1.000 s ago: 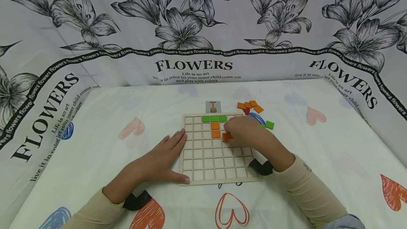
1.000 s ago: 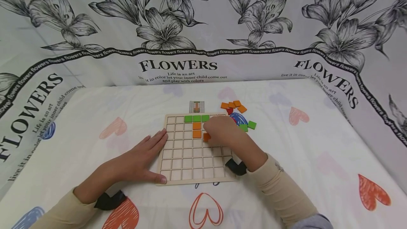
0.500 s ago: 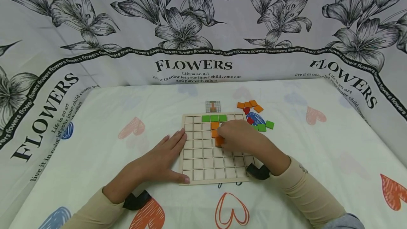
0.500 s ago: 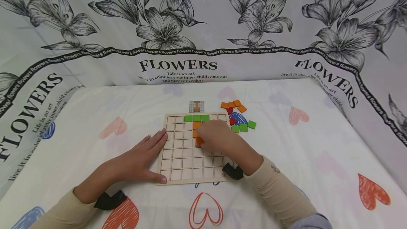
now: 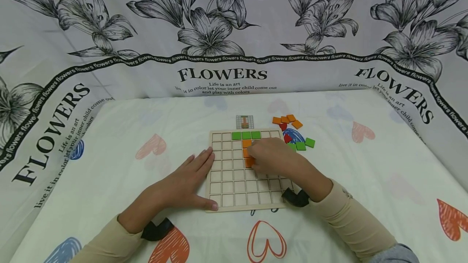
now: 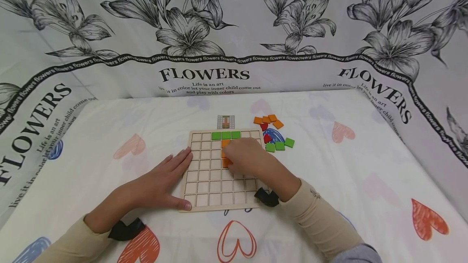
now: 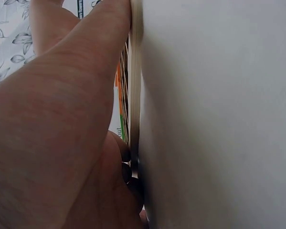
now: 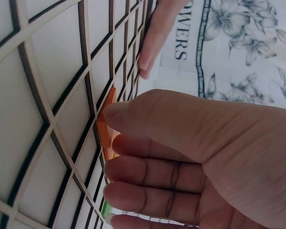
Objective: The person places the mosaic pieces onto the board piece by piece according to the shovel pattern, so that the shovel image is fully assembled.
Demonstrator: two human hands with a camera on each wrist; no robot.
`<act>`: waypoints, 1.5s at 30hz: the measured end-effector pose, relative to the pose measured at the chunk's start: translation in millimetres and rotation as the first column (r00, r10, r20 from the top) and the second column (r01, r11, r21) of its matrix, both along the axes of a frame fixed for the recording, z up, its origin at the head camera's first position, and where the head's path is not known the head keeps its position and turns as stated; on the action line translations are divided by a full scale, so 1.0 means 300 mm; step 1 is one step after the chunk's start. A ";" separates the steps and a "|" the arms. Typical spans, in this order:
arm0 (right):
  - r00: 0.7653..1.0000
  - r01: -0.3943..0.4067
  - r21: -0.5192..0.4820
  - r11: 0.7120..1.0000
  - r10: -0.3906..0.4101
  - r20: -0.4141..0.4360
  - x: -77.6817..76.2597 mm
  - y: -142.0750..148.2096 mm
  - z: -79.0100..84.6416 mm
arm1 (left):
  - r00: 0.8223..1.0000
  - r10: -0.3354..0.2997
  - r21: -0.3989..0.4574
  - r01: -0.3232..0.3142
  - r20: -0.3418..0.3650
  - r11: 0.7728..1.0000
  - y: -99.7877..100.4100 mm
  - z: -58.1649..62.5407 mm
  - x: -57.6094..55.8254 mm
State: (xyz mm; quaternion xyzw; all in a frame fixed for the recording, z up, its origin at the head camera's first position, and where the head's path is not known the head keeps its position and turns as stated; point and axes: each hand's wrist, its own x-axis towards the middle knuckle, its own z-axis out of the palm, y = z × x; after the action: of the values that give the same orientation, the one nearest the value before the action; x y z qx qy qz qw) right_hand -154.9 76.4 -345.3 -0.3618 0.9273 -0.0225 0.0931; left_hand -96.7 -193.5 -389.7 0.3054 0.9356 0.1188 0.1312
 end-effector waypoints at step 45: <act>0.990 0.136 -0.173 0.976 -0.138 -0.004 -0.147 0.173 0.004 | 1.000 0.015 -0.006 -0.015 0.014 1.000 0.003 0.004 0.000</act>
State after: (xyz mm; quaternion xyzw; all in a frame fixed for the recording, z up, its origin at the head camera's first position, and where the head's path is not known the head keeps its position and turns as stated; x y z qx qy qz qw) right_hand -199.0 128.2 -344.3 -0.3038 0.9454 -0.1059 0.0523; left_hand -96.6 -192.6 -388.6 0.2973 0.9372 0.1191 0.1379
